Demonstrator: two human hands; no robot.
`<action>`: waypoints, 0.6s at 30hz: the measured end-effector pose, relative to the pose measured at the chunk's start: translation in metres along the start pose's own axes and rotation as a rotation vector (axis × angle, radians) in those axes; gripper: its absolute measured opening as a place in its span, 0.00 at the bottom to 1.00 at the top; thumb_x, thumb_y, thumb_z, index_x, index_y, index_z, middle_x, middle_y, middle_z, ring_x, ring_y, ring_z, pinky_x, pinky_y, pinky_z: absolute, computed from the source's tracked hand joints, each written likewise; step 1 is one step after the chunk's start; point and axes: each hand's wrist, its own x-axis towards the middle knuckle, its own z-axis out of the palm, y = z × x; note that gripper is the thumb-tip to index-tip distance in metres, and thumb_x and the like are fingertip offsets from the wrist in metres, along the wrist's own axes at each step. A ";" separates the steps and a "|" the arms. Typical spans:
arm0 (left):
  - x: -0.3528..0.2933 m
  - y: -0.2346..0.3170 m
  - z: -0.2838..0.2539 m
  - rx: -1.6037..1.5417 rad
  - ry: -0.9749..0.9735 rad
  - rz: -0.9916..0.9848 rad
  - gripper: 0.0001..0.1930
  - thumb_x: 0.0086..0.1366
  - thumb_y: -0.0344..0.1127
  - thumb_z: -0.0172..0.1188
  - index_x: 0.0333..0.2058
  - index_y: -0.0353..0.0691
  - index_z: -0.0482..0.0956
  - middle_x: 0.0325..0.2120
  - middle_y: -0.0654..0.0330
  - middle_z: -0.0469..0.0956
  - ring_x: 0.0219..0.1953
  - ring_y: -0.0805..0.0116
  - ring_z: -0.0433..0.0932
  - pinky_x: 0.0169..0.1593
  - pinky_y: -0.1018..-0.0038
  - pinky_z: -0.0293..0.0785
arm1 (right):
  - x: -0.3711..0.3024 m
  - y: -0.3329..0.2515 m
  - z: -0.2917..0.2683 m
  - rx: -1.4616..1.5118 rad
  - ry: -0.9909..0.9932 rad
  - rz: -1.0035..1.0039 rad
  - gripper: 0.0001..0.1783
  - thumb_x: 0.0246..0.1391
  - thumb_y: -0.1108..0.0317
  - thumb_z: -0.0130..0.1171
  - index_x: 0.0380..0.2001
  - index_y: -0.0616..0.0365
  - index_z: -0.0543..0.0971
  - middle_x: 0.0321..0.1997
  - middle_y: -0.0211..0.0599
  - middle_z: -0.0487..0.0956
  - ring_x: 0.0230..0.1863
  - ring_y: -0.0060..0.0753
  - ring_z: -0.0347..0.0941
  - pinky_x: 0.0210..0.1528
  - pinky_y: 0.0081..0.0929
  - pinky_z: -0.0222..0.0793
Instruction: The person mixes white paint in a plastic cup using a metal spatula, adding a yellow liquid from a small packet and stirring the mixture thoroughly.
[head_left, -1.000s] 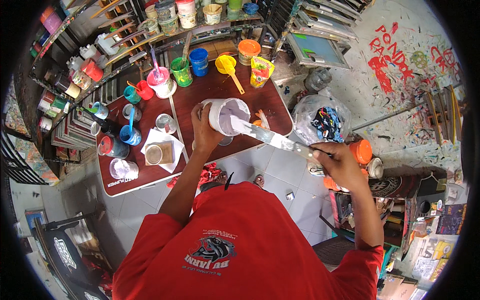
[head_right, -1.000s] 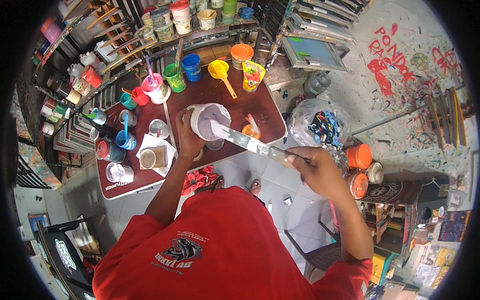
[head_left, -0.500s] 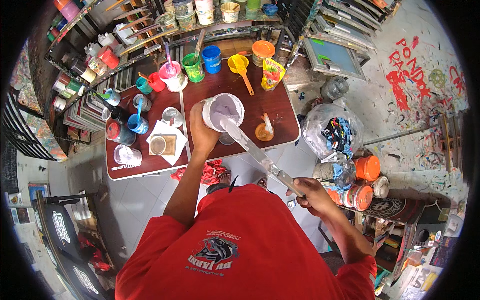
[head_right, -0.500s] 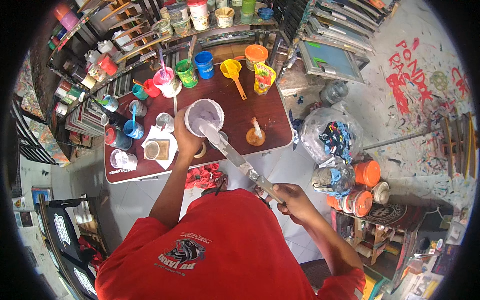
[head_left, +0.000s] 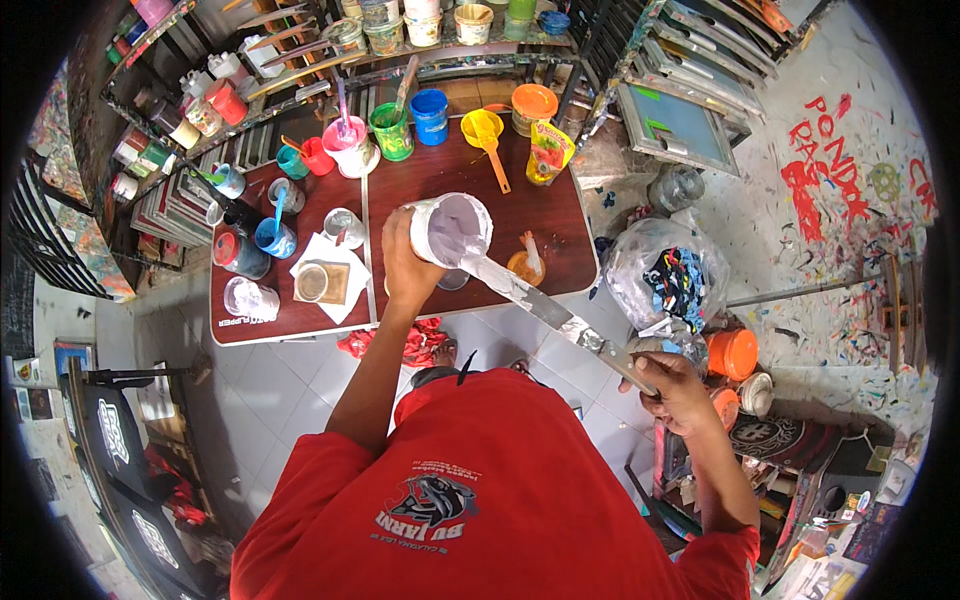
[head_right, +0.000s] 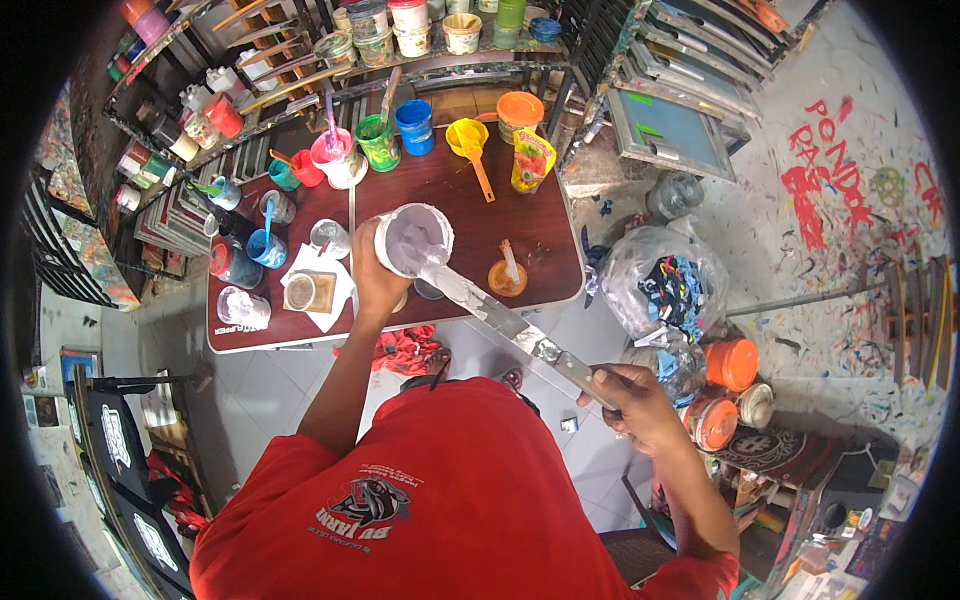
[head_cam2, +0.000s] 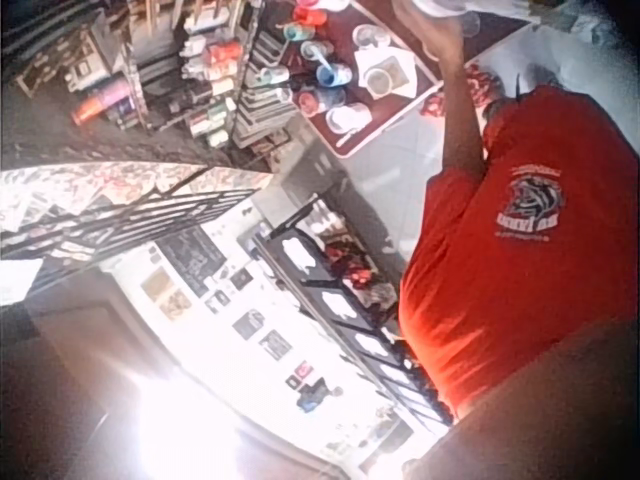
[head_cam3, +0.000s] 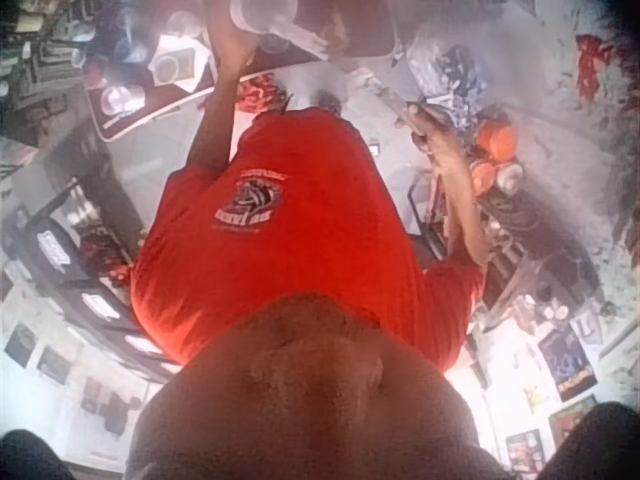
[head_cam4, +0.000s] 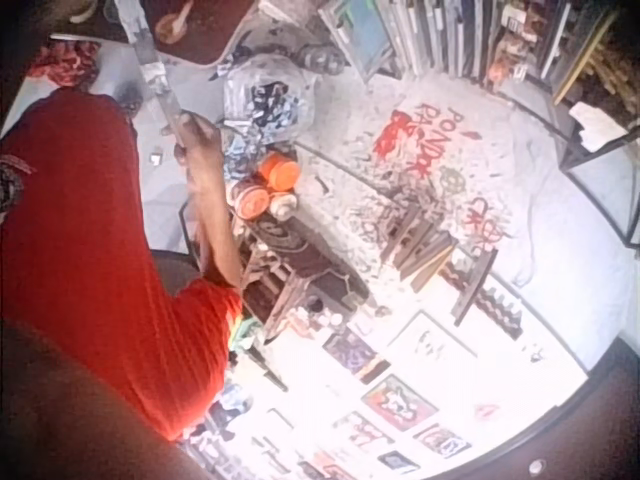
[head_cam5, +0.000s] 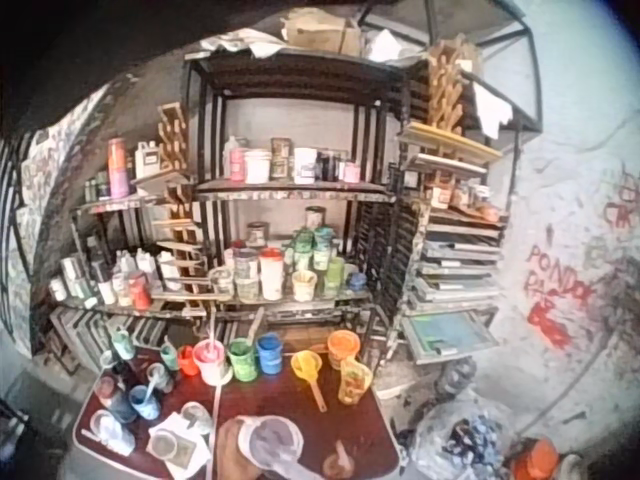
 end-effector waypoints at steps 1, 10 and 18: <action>0.001 0.001 0.001 0.000 -0.006 0.005 0.46 0.36 0.36 0.80 0.56 0.35 0.67 0.52 0.44 0.70 0.58 0.42 0.68 0.60 0.53 0.67 | -0.001 -0.003 -0.001 -0.089 0.014 -0.059 0.16 0.64 0.61 0.57 0.45 0.65 0.79 0.28 0.38 0.82 0.12 0.12 0.59 0.14 0.12 0.54; 0.005 0.008 -0.003 -0.015 -0.030 -0.031 0.44 0.36 0.36 0.79 0.55 0.37 0.68 0.51 0.48 0.72 0.56 0.45 0.70 0.59 0.55 0.67 | -0.006 -0.032 0.038 -1.289 0.262 -1.014 0.17 0.57 0.68 0.60 0.50 0.61 0.79 0.34 0.41 0.81 0.26 0.38 0.77 0.26 0.29 0.73; -0.001 -0.012 -0.012 0.016 -0.112 -0.097 0.46 0.37 0.37 0.80 0.57 0.36 0.66 0.54 0.44 0.69 0.57 0.42 0.67 0.60 0.53 0.66 | -0.007 -0.034 0.050 -1.495 0.100 -1.010 0.21 0.54 0.64 0.63 0.50 0.59 0.78 0.35 0.38 0.79 0.27 0.39 0.78 0.28 0.33 0.75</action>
